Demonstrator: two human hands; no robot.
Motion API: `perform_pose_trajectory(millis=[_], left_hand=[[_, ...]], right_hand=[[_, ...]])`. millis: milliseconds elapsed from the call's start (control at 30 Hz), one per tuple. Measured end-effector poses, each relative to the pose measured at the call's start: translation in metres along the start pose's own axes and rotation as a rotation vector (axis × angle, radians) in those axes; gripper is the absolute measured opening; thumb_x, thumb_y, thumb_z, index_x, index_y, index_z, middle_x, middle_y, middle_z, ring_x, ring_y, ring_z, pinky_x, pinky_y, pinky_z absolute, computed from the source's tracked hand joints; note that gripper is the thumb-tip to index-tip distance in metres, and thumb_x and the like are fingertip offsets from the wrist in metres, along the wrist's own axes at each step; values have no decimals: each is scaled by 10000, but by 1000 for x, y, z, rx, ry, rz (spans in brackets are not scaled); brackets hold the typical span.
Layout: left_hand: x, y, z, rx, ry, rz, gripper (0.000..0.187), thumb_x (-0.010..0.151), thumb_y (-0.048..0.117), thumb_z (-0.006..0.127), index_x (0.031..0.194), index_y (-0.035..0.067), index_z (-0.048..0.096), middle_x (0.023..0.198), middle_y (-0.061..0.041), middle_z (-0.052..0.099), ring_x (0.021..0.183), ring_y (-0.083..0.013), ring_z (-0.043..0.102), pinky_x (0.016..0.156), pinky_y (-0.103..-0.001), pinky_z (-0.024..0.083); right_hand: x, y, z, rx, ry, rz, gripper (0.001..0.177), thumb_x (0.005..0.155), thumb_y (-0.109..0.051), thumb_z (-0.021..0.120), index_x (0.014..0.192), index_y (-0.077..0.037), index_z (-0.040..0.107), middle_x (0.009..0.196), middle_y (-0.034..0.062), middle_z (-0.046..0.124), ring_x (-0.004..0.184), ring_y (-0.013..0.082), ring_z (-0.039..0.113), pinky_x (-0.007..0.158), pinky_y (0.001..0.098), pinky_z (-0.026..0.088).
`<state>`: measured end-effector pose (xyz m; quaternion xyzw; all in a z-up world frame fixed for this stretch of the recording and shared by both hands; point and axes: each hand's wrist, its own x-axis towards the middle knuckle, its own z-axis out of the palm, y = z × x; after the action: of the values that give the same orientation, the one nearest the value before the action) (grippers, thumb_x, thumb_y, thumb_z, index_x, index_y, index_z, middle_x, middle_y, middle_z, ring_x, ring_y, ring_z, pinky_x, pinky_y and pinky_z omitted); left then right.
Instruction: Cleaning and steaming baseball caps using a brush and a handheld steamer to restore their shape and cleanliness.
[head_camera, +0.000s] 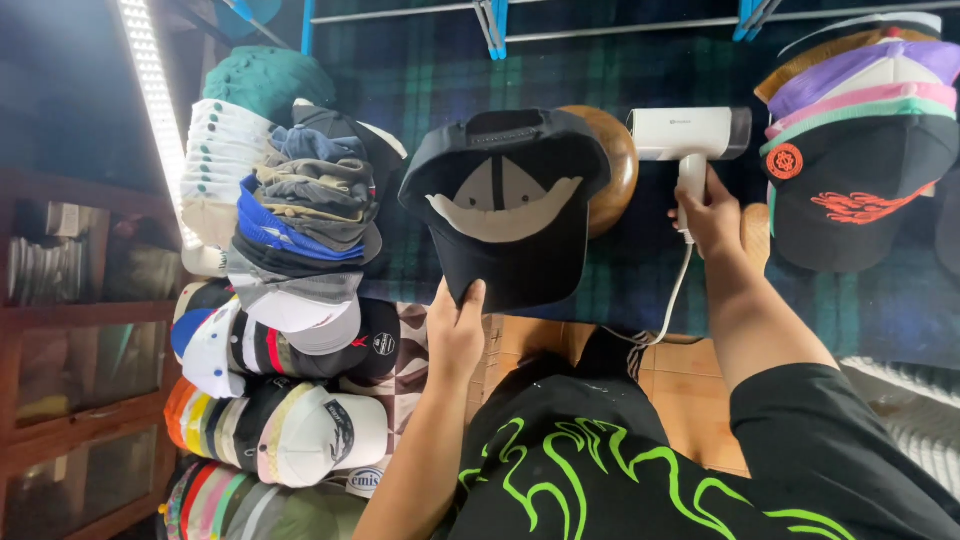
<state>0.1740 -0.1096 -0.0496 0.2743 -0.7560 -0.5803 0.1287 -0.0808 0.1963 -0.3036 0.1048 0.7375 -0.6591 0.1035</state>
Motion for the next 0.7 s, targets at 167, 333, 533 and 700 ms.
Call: perform_pose_trajectory(millis=[167, 333, 533, 700], left_hand=[[3, -2, -7, -118, -90, 6, 239, 1024, 131, 599, 1238, 99, 700, 1061, -63, 734, 1073, -110, 617, 1012, -428, 534], [4, -43, 9, -687, -152, -225, 92, 983, 3, 631, 1040, 61, 674, 858, -66, 696, 779, -185, 740, 746, -421, 661], [5, -70, 43, -1022, -332, -276, 107, 944, -81, 656, 994, 14, 665, 857, -142, 720, 806, -278, 769, 790, -515, 644], [1, -136, 75, -1015, -555, -285, 149, 935, -73, 672, 1041, 30, 687, 897, -142, 722, 858, -265, 755, 814, -475, 635]], right_hand=[[15, 47, -36, -727, 123, -110, 704, 944, -545, 791, 1539, -267, 536, 1267, 99, 671, 1166, 313, 653, 1007, 473, 529], [-144, -23, 12, -53, 123, -233, 520, 992, -218, 701, 1449, -15, 559, 1318, 229, 622, 1143, 367, 619, 970, 503, 542], [-268, -57, 51, 791, -406, 434, 568, 1002, -503, 476, 1356, -80, 611, 1160, 212, 715, 958, 370, 741, 817, 588, 607], [-290, -70, 48, 1089, -697, 559, 500, 1021, -432, 477, 1234, -24, 671, 1200, 269, 709, 963, 388, 751, 701, 493, 647]])
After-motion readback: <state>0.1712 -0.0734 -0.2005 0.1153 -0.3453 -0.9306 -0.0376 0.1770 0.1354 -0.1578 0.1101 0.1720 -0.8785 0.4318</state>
